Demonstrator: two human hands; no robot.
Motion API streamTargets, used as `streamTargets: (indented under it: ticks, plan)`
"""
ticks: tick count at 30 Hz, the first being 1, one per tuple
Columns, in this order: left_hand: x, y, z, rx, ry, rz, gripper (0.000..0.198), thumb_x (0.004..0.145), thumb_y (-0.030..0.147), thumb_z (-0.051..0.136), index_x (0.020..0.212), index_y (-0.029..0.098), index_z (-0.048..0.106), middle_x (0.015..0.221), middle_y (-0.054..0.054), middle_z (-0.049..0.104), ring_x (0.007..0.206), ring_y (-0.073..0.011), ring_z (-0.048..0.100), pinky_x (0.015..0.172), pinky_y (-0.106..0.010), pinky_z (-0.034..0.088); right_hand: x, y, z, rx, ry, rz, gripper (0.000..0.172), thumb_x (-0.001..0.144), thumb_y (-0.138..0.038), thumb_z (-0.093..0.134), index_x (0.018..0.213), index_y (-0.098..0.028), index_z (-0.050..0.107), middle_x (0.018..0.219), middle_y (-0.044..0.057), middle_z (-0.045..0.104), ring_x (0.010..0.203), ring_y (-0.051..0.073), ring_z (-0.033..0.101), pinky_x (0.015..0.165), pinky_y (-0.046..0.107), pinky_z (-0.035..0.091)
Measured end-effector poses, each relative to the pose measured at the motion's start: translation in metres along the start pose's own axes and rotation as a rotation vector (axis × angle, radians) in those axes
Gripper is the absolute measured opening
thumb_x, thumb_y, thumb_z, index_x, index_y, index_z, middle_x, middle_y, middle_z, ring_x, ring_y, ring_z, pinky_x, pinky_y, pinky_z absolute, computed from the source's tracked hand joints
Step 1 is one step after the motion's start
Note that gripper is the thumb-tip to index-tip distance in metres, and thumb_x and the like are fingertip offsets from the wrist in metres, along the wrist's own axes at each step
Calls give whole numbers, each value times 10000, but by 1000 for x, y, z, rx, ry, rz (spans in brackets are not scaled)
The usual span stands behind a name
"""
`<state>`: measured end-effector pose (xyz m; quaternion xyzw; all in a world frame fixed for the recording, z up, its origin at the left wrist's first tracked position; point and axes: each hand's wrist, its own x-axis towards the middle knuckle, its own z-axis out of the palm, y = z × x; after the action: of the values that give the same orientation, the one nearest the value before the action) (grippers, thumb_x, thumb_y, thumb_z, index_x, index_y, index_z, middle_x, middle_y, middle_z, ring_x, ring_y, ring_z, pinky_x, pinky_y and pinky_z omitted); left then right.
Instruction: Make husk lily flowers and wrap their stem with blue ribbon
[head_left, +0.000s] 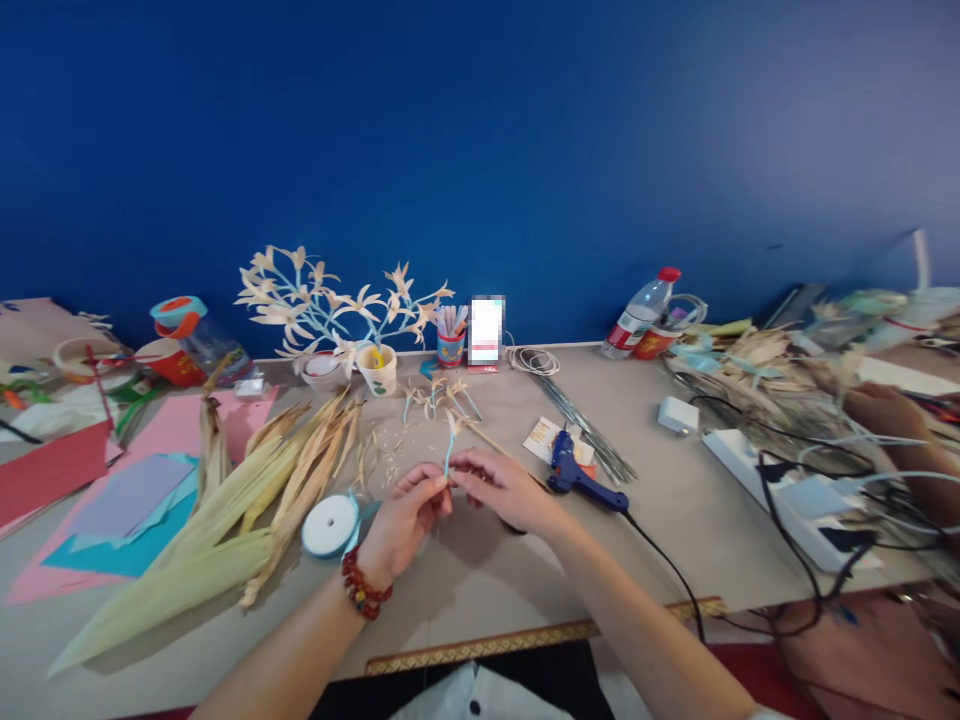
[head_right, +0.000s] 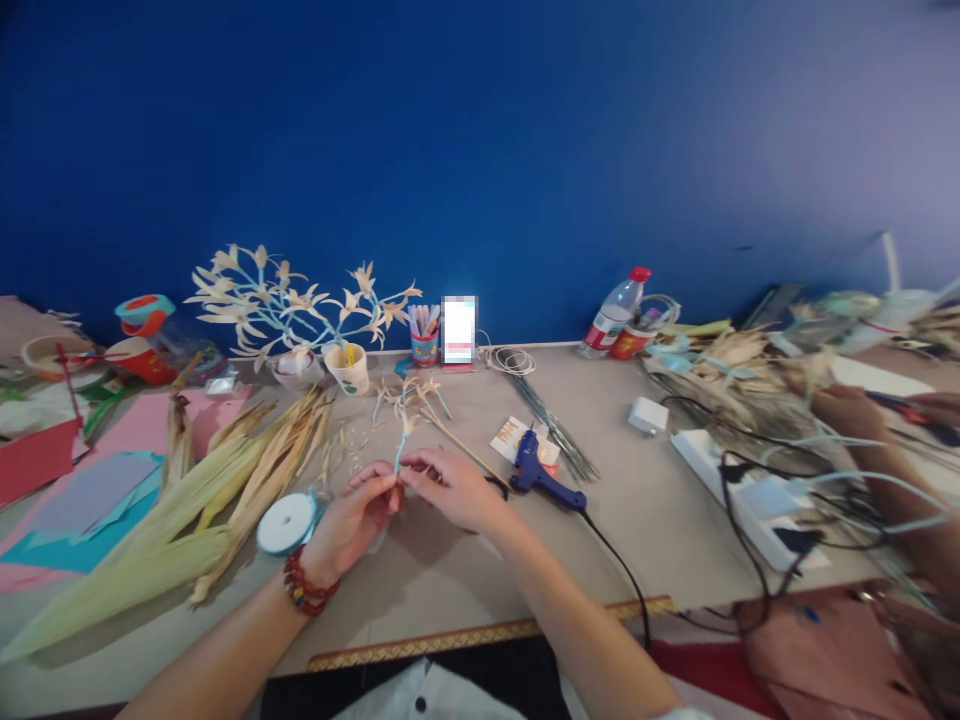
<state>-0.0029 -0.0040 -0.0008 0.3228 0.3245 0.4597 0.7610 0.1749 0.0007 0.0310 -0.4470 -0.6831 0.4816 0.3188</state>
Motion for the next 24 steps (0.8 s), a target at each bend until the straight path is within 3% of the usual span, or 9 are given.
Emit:
streamTargets:
  ticks: [4, 6, 8, 11, 16, 24]
  plan:
    - [-1, 0, 1, 43, 24, 22, 142, 774, 276, 732, 735, 161, 659, 583, 7, 624, 600, -97, 528, 638, -209, 409, -42, 6, -31, -482, 185, 0, 269, 923, -351, 540, 1123, -211, 653, 1032, 75, 698, 795, 188, 660, 722, 306, 515]
    - [-1, -1, 1, 66, 31, 34, 144, 768, 282, 737, 740, 162, 662, 590, 6, 631, 601, -96, 533, 641, -208, 414, -65, 22, -56, -735, 392, 72, 255, 918, -312, 507, 1105, -206, 643, 1085, 99, 690, 931, 250, 662, 794, 364, 518]
    - [-2, -2, 2, 81, 38, 39, 148, 760, 287, 742, 742, 164, 662, 601, 4, 639, 601, -93, 535, 636, -203, 415, -84, 42, -80, -968, 487, 169, 287, 878, -280, 521, 1131, -195, 625, 1162, 133, 664, 1061, 312, 621, 885, 434, 495]
    - [-2, -4, 4, 100, 43, 41, 159, 749, 291, 749, 735, 163, 656, 615, -1, 647, 607, -92, 537, 630, -198, 414, -100, 68, -101, -1085, 398, 267, 414, 819, -274, 559, 1217, -159, 561, 1263, 167, 606, 1129, 325, 591, 942, 440, 475]
    - [-2, -4, 4, 88, 65, 69, 170, 735, 301, 757, 734, 165, 654, 613, 5, 639, 606, -90, 536, 629, -198, 417, -97, 79, -100, -1128, 285, 232, 405, 791, -250, 551, 1176, -124, 549, 1270, 172, 596, 1197, 311, 544, 1011, 405, 421]
    - [-1, -3, 3, 89, 62, 80, 173, 745, 308, 751, 730, 167, 651, 623, 2, 633, 614, -96, 533, 633, -206, 417, -81, 67, -117, -1207, 184, 229, 290, 816, -257, 521, 1065, -116, 564, 973, 157, 689, 916, 292, 650, 795, 346, 465]
